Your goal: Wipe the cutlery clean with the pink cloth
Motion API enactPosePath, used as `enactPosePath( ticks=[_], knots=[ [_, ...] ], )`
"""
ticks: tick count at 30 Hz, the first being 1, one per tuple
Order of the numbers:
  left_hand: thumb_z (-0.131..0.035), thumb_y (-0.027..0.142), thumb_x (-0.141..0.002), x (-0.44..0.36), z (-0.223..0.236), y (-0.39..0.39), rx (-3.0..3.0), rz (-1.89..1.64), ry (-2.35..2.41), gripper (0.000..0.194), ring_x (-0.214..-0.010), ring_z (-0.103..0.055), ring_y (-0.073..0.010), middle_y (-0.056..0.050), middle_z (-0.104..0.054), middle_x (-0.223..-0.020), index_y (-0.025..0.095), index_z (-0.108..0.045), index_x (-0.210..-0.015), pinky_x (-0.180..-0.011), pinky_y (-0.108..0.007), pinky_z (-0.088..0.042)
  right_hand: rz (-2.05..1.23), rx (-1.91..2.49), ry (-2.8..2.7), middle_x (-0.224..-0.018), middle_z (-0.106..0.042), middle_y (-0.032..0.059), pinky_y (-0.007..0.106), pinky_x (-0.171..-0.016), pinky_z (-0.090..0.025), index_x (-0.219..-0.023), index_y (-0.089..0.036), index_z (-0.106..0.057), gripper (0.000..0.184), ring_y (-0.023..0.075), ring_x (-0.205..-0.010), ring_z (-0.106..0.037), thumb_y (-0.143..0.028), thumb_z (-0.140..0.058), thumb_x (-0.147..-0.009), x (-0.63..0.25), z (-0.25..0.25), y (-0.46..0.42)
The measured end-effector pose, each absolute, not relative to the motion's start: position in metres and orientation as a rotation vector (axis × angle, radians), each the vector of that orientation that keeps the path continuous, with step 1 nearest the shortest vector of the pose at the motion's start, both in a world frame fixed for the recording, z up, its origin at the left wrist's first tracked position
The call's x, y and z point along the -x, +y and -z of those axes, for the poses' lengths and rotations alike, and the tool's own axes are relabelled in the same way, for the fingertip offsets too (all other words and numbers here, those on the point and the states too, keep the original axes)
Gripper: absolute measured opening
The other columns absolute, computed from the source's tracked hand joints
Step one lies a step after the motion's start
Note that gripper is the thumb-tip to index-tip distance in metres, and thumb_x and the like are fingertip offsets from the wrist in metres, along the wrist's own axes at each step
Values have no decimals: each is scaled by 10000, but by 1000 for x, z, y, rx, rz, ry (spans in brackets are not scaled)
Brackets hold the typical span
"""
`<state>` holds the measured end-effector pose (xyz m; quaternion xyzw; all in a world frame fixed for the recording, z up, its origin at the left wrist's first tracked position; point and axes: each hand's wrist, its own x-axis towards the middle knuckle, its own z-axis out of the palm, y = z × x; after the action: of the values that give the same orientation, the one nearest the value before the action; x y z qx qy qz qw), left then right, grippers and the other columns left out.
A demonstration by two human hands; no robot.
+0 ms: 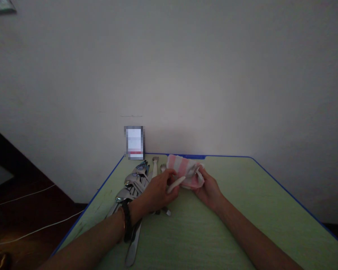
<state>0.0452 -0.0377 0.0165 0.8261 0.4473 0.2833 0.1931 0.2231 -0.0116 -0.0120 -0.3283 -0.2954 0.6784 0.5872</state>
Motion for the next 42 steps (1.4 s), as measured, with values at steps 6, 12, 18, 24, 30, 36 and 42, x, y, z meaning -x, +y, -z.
enactPosePath(
  ticks=[6, 12, 18, 24, 30, 36, 42],
  knots=[
    [-467, 269, -825, -45, -16, -35, -2281, -728, 1339, 191, -714, -592, -170, -20, -628, -825, 189, -466, -999, -652, -272, -437, -1522, 748, -625, -1063, -670, 61, 398, -839, -502, -934, -201, -590, 279, 220, -1048, -591, -393, -410, -839, -235, 0, -10],
    [-373, 316, -896, -44, -12, -32, -2364, -617, 1398, 262, -843, -621, -200, -71, -644, -942, 175, -451, -1104, -752, -302, -455, -1463, 908, -899, -1042, -676, 118, 426, -792, -504, -1047, -167, -571, 587, 260, -958, -635, -584, -220, -828, -238, -2, -16],
    [-351, 350, -909, -42, -6, -30, -2503, -478, 1418, 290, -837, -623, -221, -77, -643, -913, 174, -471, -1104, -747, -320, -461, -1440, 870, -1014, -1030, -685, 74, 401, -798, -504, -991, -196, -617, 424, 239, -959, -632, -461, -342, -807, -232, 3, -14],
    [-354, 319, -902, -43, -11, -33, -2705, -326, 1303, 305, -843, -614, -234, -88, -635, -921, 168, -468, -1140, -754, -338, -466, -1634, 712, -939, -858, -703, 26, 310, -799, -502, -903, -198, -623, 255, 192, -884, -640, -299, -657, -671, -225, 5, -21],
    [-416, 355, -867, -43, -14, -36, -2754, -220, 1224, 328, -876, -600, -260, -109, -635, -917, 140, -509, -1096, -765, -353, -463, -1612, 673, -897, -865, -697, 15, 293, -832, -487, -882, -187, -619, 248, 159, -841, -638, -281, -714, -673, -218, 5, -22],
    [-388, 356, -882, -43, -14, -37, -2698, -327, 1221, 309, -844, -609, -234, -95, -631, -915, 165, -509, -1093, -745, -325, -461, -1508, 736, -844, -756, -692, 1, 272, -700, -514, -875, -182, -630, 275, 151, -717, -634, -315, -728, -655, -213, 6, -23],
    [-377, 367, -886, -43, -12, -35, -2785, -285, 1305, 269, -746, -603, -226, -71, -621, -787, 158, -532, -956, -662, -307, -463, -1331, 838, -857, -763, -697, 17, 279, -674, -503, -835, -164, -647, 263, 152, -694, -626, -331, -727, -647, -213, 16, -17]
  ],
)
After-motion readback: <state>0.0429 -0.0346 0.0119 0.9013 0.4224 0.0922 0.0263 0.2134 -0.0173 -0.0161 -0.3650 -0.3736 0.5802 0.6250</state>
